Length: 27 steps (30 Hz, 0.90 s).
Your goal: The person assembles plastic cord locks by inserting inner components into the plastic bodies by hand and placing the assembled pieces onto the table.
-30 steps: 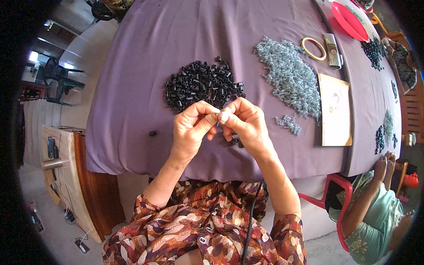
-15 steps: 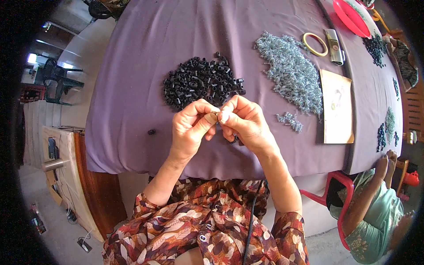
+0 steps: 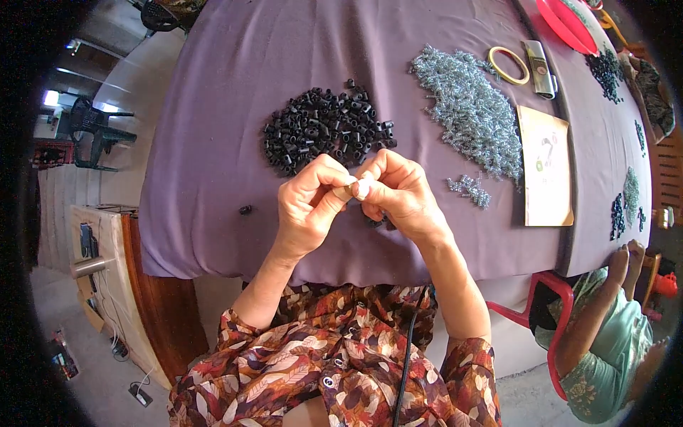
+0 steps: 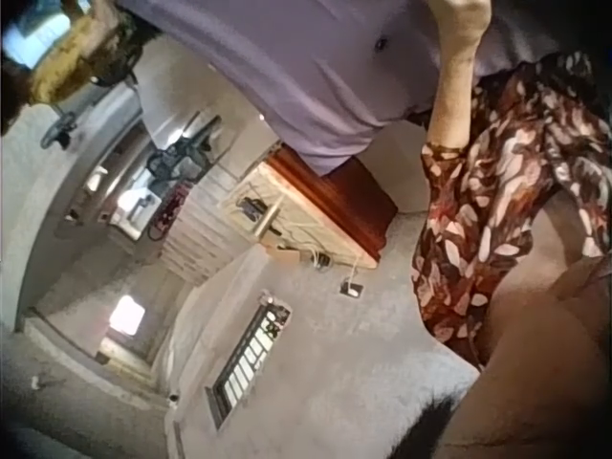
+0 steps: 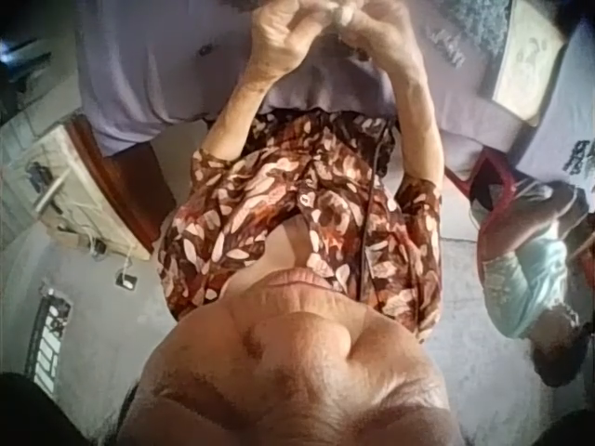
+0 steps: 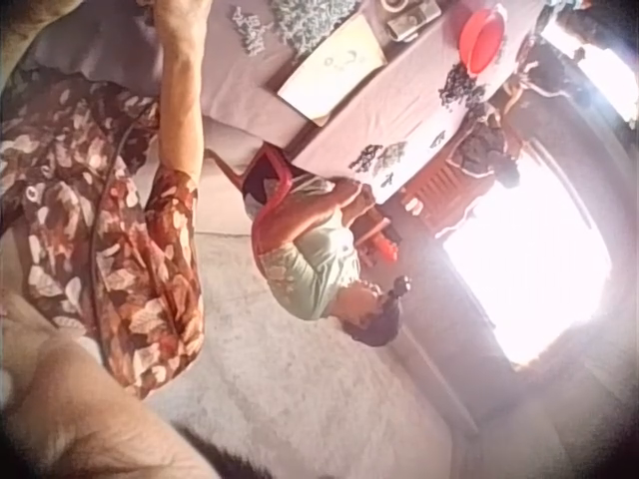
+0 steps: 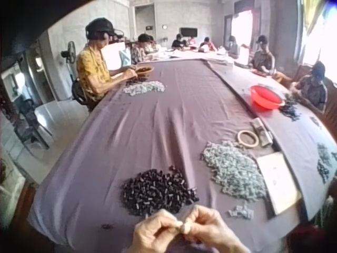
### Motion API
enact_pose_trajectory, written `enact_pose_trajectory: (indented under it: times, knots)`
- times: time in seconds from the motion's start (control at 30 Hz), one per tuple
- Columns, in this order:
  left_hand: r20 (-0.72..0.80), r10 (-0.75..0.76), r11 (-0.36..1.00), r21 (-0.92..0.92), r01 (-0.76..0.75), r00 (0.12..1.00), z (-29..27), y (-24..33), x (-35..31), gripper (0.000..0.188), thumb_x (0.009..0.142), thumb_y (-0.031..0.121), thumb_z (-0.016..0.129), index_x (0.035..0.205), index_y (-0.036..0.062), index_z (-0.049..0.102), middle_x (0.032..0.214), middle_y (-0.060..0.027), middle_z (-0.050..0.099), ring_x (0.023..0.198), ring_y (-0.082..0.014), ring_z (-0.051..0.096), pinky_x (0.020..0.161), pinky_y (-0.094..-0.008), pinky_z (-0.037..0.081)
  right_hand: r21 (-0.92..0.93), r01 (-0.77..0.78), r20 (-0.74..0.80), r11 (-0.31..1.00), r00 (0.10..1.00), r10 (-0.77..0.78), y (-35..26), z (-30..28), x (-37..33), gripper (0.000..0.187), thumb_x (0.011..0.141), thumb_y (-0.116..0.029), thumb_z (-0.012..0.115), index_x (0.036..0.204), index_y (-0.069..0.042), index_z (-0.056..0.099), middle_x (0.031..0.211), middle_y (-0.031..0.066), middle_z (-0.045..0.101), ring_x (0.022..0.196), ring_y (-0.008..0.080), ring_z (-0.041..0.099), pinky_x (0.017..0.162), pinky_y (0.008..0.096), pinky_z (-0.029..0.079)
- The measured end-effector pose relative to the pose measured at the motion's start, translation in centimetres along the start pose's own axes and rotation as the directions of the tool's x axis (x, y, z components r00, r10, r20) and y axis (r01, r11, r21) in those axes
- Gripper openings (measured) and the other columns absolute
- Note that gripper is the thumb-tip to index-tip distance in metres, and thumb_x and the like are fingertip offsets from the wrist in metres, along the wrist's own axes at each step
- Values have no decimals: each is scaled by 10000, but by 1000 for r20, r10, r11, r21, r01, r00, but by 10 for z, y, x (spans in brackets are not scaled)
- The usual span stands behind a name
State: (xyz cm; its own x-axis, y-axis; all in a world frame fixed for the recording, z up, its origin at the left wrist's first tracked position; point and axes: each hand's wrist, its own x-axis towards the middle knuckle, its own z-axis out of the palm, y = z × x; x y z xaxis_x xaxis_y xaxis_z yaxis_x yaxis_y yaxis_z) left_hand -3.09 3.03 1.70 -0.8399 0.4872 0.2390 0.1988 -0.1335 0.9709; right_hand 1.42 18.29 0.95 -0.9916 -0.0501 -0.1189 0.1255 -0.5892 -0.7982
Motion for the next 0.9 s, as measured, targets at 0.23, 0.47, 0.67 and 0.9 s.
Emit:
enact_pose_trajectory:
  times: [0.23,0.47,0.67,0.9]
  knots:
    - [107,-325,782,-528,331,940,-3,-4,-3,70,860,31,604,797,34,575,713,19,549,587,-43,486,527,-187,398,-148,66,-42,987,996,-73,-4,9,-2,197,808,-125,694,768,-48,518,685,17,553,513,56,471,432,193,366]
    - [-13,-88,986,-143,85,996,1,-2,-1,74,857,17,602,796,20,561,752,13,554,604,-39,478,536,-182,395,-26,-60,-66,998,996,58,-1,5,-1,192,811,-146,695,785,-47,533,665,4,537,511,55,445,436,200,344]
    - [-11,106,994,0,-106,994,1,-8,0,62,868,39,597,819,37,561,779,3,541,598,-31,450,511,-174,374,149,-72,-39,986,996,79,3,7,-1,205,805,-164,704,787,-48,536,674,6,547,508,58,437,434,200,327]
    - [36,-176,952,-248,179,984,-1,-2,1,77,862,54,615,799,34,576,730,25,564,578,-27,467,510,-174,387,-33,-62,-87,998,994,59,1,6,-1,226,801,-171,710,781,-57,516,677,1,551,508,55,435,434,196,329]
